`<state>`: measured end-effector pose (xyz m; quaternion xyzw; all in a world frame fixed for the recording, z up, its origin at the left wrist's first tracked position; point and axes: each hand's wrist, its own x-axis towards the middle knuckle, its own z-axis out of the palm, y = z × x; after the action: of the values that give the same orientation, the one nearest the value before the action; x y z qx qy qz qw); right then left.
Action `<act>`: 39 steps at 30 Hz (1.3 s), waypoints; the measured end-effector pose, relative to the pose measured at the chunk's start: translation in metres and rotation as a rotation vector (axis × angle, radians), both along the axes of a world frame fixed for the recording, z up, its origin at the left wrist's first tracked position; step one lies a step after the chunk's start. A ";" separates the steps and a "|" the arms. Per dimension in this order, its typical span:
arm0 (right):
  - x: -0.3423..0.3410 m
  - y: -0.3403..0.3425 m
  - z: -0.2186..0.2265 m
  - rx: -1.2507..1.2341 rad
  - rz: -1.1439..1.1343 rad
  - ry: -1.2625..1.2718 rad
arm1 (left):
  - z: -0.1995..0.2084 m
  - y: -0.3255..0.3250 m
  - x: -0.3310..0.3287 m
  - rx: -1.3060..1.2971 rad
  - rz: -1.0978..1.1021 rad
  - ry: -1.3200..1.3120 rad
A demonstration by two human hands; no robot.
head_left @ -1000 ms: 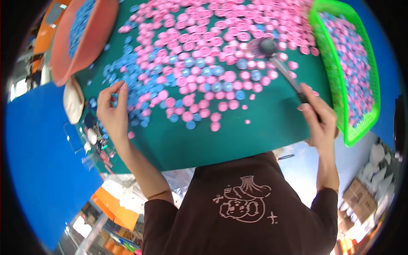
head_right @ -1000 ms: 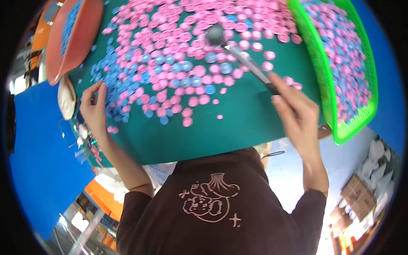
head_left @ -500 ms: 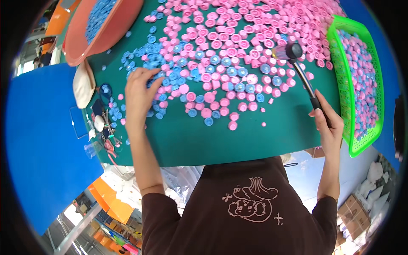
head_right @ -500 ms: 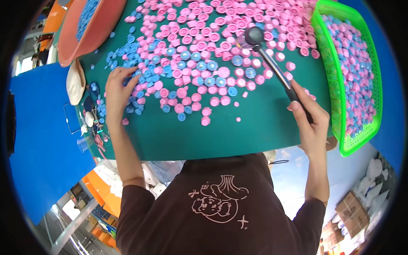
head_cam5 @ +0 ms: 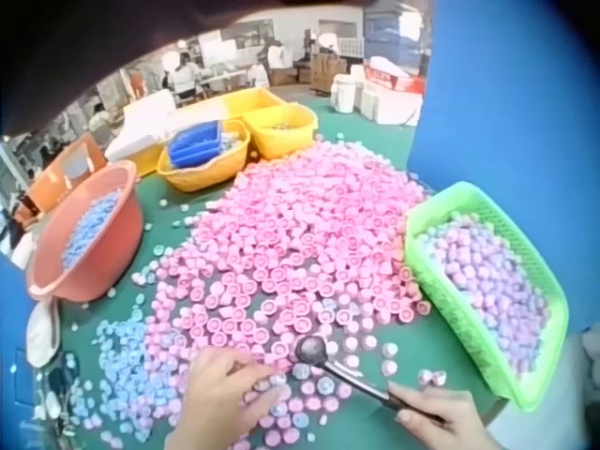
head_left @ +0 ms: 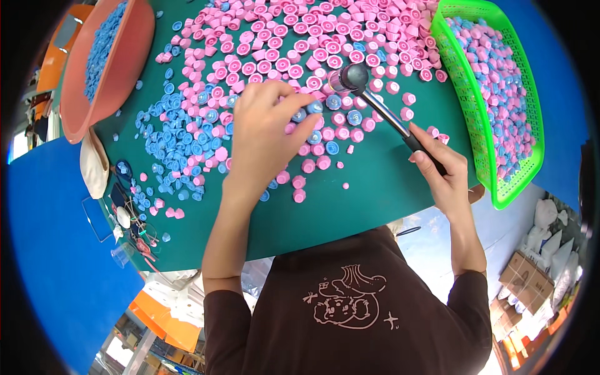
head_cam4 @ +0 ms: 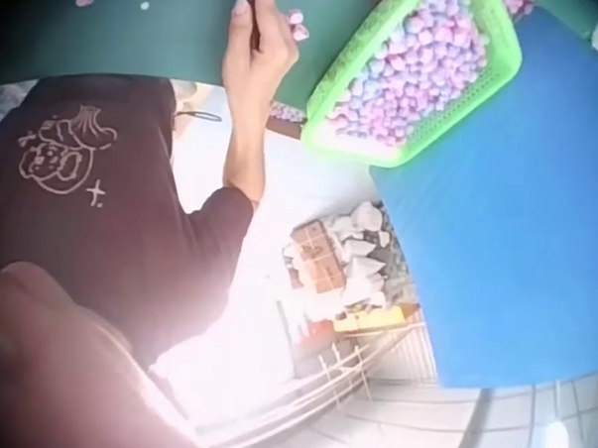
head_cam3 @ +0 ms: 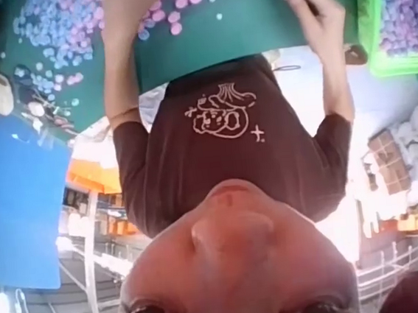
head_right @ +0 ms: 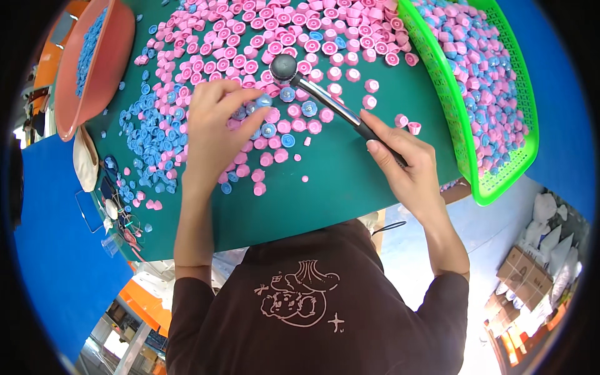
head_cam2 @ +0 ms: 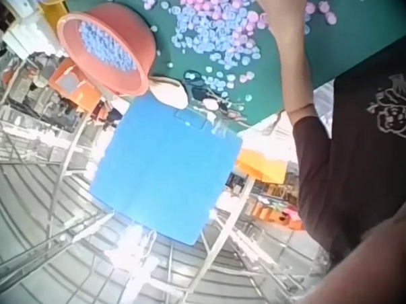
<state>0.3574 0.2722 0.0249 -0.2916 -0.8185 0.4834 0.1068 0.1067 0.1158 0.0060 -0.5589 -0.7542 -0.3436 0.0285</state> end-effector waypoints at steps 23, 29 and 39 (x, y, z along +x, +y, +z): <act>0.000 0.006 -0.006 -0.038 -0.013 0.005 | -0.011 0.021 -0.008 -0.086 0.057 0.058; -0.004 0.003 -0.004 -0.032 0.004 0.016 | -0.021 0.021 -0.008 -0.032 0.074 0.017; -0.006 0.002 -0.001 -0.001 0.013 -0.022 | -0.020 0.020 -0.007 -0.025 0.130 0.032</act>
<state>0.3514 0.2742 0.0236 -0.2917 -0.8211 0.4813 0.0947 0.0993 0.1360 -0.0144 -0.5146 -0.7925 -0.3225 0.0557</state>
